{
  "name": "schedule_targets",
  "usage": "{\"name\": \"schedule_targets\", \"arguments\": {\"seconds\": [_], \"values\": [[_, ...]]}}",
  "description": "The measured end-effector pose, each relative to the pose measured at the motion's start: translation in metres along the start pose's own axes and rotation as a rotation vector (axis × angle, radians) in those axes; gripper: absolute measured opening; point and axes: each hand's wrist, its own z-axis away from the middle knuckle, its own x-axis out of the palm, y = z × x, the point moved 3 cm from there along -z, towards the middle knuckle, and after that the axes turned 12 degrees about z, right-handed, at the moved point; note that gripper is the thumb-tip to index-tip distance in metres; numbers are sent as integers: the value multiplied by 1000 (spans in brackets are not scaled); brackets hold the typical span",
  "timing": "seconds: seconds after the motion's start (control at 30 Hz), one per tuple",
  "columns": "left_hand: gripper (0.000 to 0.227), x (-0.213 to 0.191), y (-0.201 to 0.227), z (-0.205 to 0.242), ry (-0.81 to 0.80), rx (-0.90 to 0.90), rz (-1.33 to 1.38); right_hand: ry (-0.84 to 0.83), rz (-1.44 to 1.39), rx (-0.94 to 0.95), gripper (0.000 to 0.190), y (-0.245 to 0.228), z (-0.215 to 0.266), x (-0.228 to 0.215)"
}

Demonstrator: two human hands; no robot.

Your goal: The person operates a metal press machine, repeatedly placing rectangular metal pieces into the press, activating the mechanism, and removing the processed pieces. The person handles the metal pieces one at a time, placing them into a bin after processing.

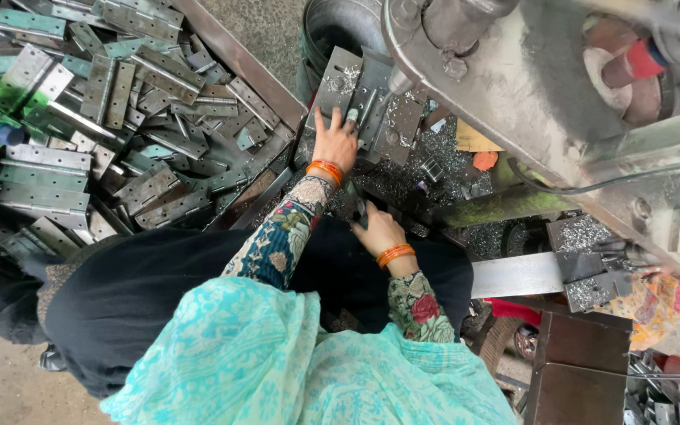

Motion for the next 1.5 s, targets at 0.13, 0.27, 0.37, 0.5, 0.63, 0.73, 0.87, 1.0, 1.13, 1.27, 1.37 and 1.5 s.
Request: {"name": "schedule_targets", "arguments": {"seconds": [0.13, 0.27, 0.37, 0.5, 0.63, 0.73, 0.87, 1.0, 1.13, 1.27, 1.37, 1.5], "values": [[33, -2, -2, -21, -26, -23, 17, 41, -13, 50, 78, -6, -3, 29], [36, 8, -3, -16, 32, 0, 47, 210, -167, 57, 81, -10, 17, 87], [35, 12, -13, -11, 98, 7, 68, 184, -210, 36, 76, -10, 11, 85], [36, 21, -9, -14, 155, 23, 59, 89, -134, -10, 76, 0, 2, 31], [36, 28, -6, -36, 95, 11, 78, 6, -10, -11, 61, 0, -9, -6], [39, 23, -6, -55, 99, 15, 95, 69, -34, -15, 71, -7, -7, 8], [37, 22, -10, -52, 63, 12, 102, 213, -202, 57, 76, -14, 14, 64], [32, 21, -5, -28, 70, 5, 66, 109, -206, 87, 73, -11, 17, 80], [35, 17, -4, -16, 117, 9, 84, 116, -135, -22, 70, -6, 5, 34], [37, 9, -7, -34, 39, -25, 55, 51, -45, -26, 66, -4, -4, -9], [37, 0, -5, -52, -24, -40, 8, 49, -28, -18, 69, -9, -5, -4], [37, 3, -2, -54, -61, -37, -13, 324, -204, -24, 79, -21, 22, 60]]}}
